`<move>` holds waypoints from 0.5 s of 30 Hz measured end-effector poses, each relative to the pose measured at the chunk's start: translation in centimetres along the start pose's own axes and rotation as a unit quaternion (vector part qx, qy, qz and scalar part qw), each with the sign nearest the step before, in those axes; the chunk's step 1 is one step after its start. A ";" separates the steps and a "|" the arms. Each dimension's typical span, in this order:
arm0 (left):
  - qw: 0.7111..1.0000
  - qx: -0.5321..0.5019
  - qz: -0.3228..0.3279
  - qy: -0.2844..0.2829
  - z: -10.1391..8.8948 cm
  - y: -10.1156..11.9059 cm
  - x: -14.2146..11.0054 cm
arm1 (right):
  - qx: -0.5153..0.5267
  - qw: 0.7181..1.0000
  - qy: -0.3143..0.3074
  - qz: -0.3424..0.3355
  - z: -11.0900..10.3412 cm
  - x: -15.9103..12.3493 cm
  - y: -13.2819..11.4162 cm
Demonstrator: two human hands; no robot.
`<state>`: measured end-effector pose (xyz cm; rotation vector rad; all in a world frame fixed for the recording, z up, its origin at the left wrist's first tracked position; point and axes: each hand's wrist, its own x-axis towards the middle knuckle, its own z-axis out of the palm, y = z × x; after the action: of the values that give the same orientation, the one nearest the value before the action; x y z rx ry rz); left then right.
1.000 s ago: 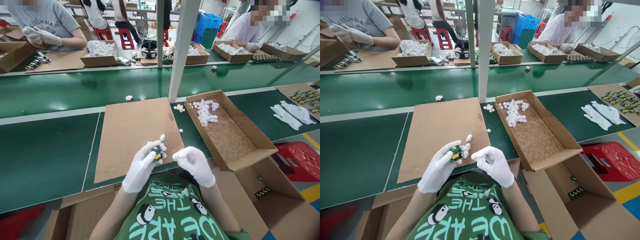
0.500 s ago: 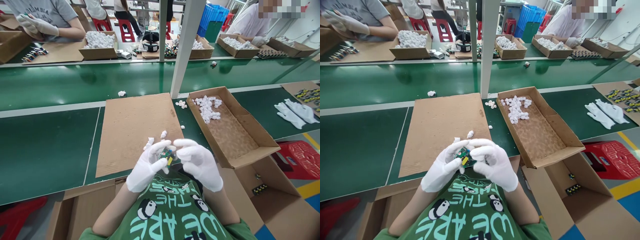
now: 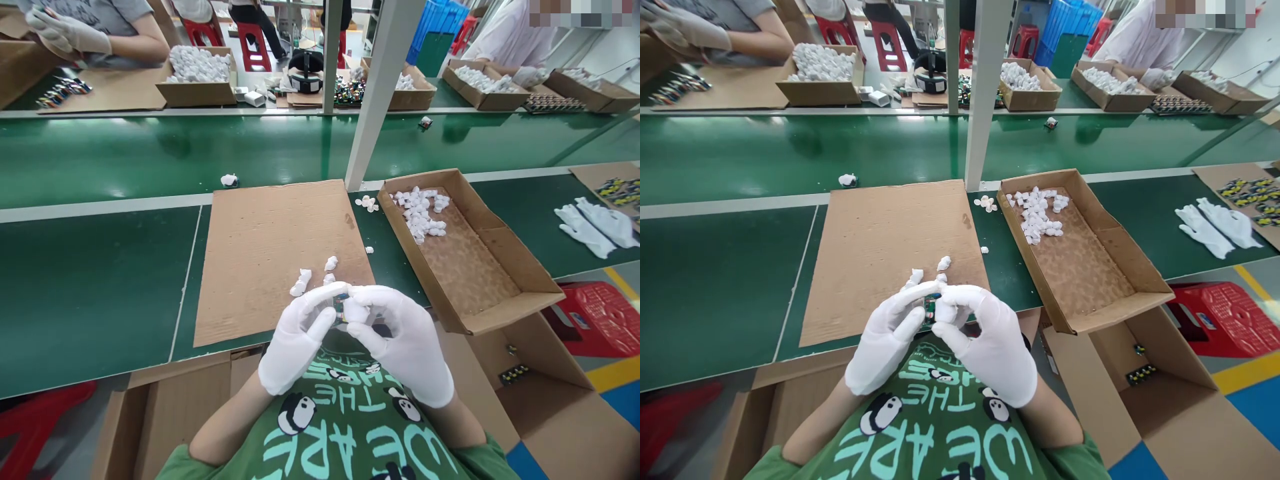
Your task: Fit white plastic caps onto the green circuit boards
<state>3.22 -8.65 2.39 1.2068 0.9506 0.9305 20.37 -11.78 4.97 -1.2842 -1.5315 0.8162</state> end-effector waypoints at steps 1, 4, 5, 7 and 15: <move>1.000 0.006 0.012 0.011 0.1 0.0 0.0 | -0.010 1.000 0.002 0.004 0.1 0.0 0.0; 0.998 -0.032 0.043 0.025 0.3 -0.3 0.0 | -0.048 0.998 0.016 -0.040 0.4 0.3 0.4; 0.997 -0.061 0.049 0.019 0.3 -0.5 0.0 | -0.061 0.995 0.019 -0.078 0.5 0.6 0.6; 0.992 -0.120 0.048 0.001 0.2 -0.8 0.1 | -0.078 0.983 0.017 -0.165 0.5 1.1 1.1; 0.995 0.005 -0.036 -0.091 -0.8 0.8 0.9 | -0.143 0.959 -0.038 -0.243 0.2 1.9 1.5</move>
<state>2.74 -7.45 2.99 1.2360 0.8484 0.7463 20.62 -9.57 4.03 -1.0098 -1.9739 0.3379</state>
